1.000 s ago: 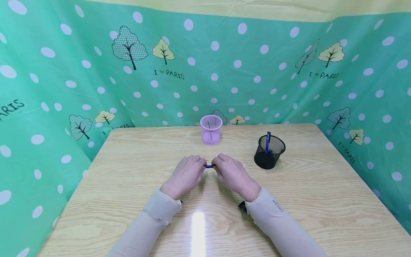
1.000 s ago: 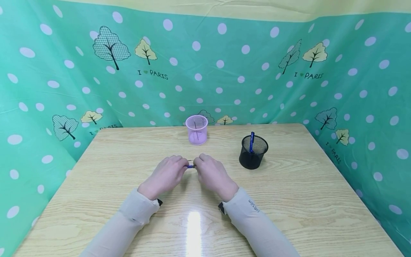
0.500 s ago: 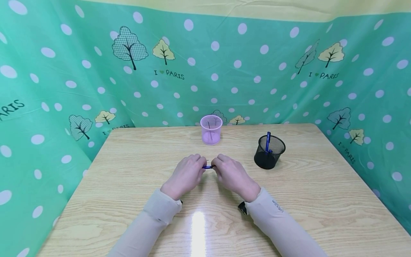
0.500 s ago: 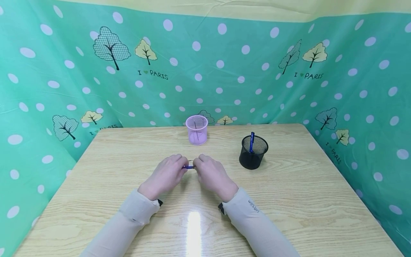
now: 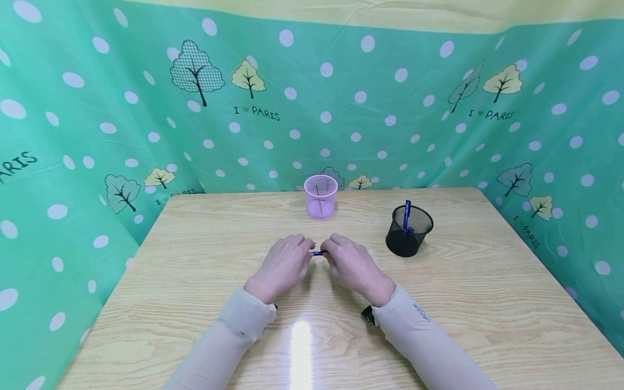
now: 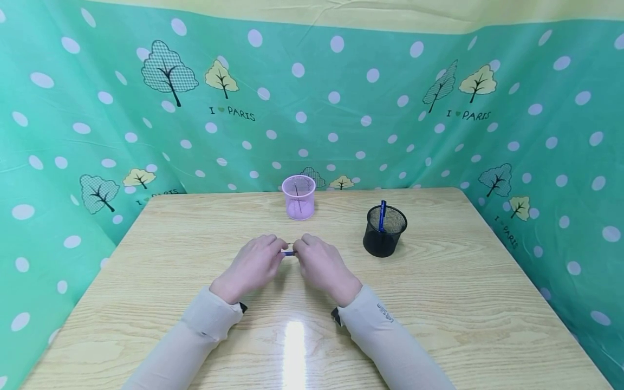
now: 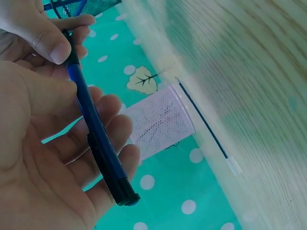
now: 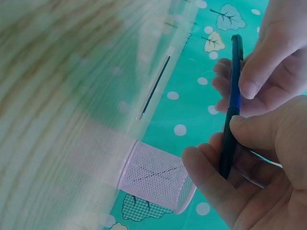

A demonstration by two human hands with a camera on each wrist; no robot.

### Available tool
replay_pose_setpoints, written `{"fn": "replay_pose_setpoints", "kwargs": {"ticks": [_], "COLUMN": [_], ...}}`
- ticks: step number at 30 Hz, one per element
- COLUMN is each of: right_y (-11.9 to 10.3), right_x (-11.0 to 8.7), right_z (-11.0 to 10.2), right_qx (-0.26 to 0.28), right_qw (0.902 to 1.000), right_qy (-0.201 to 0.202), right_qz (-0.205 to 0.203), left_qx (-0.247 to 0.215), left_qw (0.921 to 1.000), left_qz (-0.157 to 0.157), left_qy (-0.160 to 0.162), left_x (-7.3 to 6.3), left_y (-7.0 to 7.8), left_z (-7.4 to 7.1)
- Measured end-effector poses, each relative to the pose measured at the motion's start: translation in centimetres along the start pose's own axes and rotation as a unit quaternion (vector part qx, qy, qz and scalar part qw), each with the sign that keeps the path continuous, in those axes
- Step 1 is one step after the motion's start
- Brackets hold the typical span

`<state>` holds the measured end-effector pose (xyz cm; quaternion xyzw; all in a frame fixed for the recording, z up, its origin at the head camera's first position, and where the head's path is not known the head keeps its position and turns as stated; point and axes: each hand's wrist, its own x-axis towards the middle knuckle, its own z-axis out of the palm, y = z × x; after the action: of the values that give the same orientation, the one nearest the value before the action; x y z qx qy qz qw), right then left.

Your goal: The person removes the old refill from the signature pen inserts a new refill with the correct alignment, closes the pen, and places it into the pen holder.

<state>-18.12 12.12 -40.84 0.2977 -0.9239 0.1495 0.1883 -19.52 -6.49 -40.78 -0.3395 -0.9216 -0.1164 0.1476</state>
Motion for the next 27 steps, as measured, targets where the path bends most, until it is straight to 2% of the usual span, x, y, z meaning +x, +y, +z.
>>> {"fn": "replay_pose_setpoints", "kwargs": {"ticks": [8, 27], "right_y": [-0.03, 0.03], "right_x": [0.04, 0.02], "right_z": [-0.09, -0.06], "right_qx": [0.004, -0.002], "right_qw": [1.0000, 0.9999], "right_qy": [0.004, -0.010], "right_qz": [-0.003, 0.002], "left_qx": [0.018, 0.010], "left_qw": [0.9997, 0.9999], "left_qz": [0.003, 0.003], "left_qy": [-0.015, -0.009], "left_x": [0.09, -0.04], "left_y": [0.11, 0.09], "left_z": [0.02, 0.00]}}
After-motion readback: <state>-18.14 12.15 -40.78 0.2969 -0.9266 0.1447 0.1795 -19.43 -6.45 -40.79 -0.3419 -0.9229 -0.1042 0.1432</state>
